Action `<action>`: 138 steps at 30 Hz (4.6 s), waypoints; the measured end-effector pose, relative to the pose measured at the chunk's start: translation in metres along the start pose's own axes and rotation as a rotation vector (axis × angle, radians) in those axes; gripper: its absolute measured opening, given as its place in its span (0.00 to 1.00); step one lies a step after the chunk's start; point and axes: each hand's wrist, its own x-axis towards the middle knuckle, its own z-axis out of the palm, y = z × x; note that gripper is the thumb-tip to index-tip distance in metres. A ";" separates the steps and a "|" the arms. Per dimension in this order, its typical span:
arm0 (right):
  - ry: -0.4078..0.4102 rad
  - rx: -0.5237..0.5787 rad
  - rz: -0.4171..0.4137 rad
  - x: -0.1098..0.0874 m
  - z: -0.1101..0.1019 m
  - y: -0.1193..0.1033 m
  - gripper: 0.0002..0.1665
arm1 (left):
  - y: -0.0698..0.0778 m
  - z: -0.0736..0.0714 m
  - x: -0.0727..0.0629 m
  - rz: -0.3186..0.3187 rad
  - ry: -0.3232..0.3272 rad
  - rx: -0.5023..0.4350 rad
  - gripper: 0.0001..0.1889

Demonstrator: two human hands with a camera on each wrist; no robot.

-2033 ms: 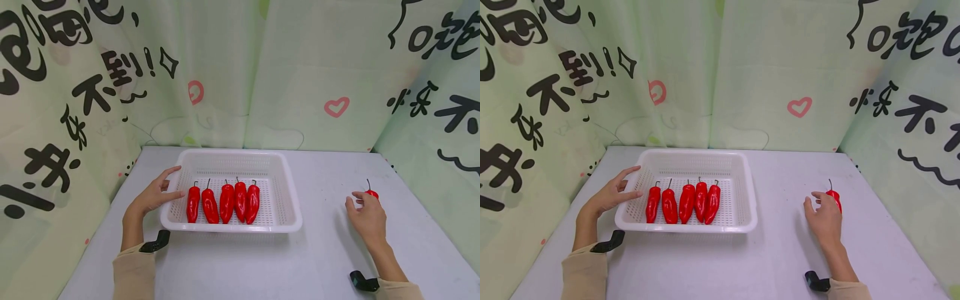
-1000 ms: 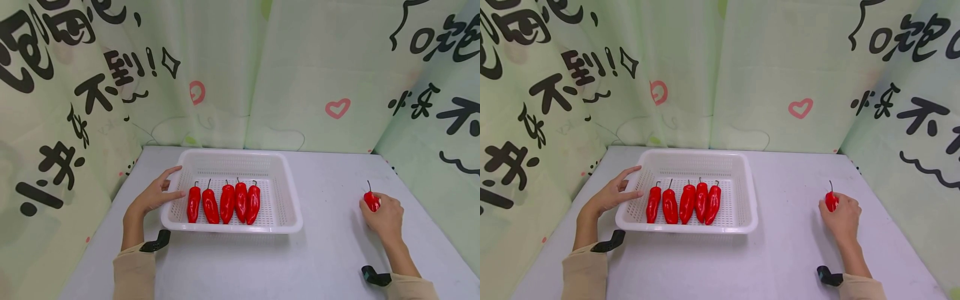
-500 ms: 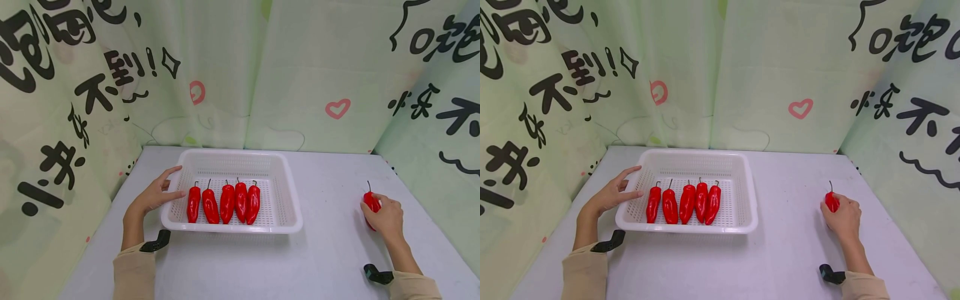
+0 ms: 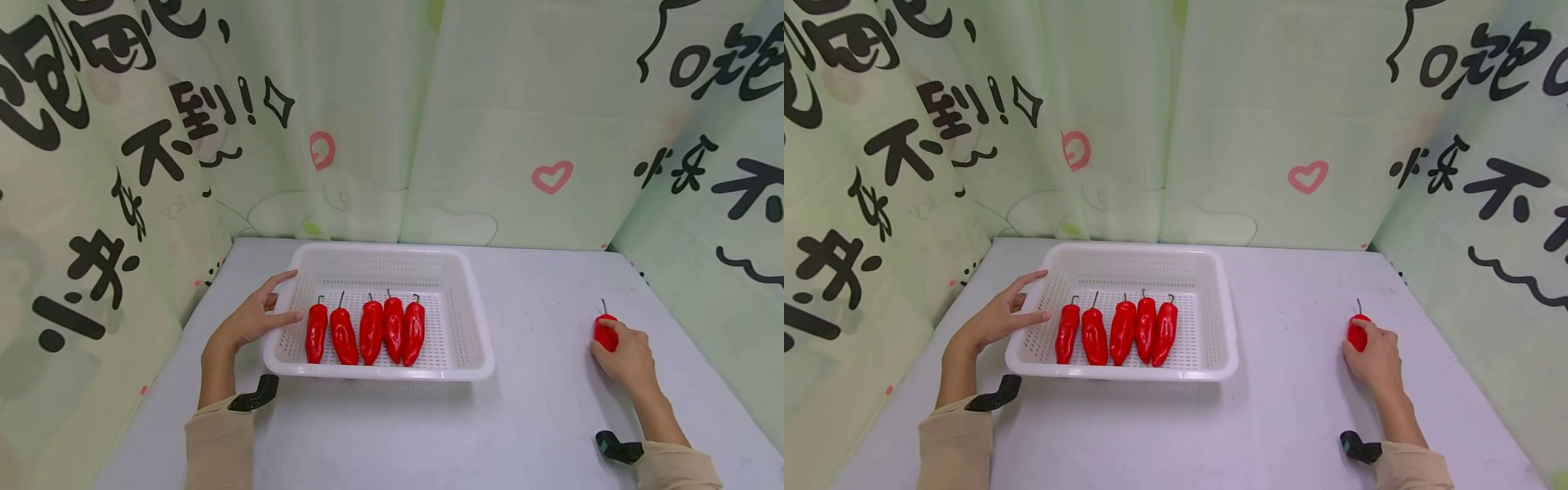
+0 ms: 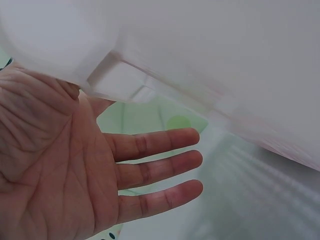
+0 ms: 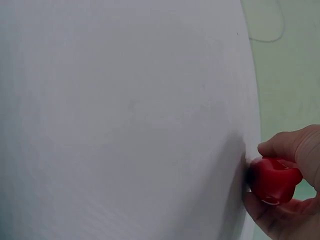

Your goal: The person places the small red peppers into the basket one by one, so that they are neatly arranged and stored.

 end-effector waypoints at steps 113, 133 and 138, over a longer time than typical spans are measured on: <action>0.238 0.209 -0.357 -0.042 0.015 -0.123 0.31 | -0.003 0.000 0.004 0.016 0.001 0.006 0.49; 0.269 0.308 -0.443 -0.053 0.026 -0.153 0.29 | -0.002 0.000 0.003 0.019 -0.005 0.008 0.49; 0.259 0.321 -0.448 -0.056 0.029 -0.161 0.28 | -0.003 0.000 0.003 0.016 0.000 0.012 0.49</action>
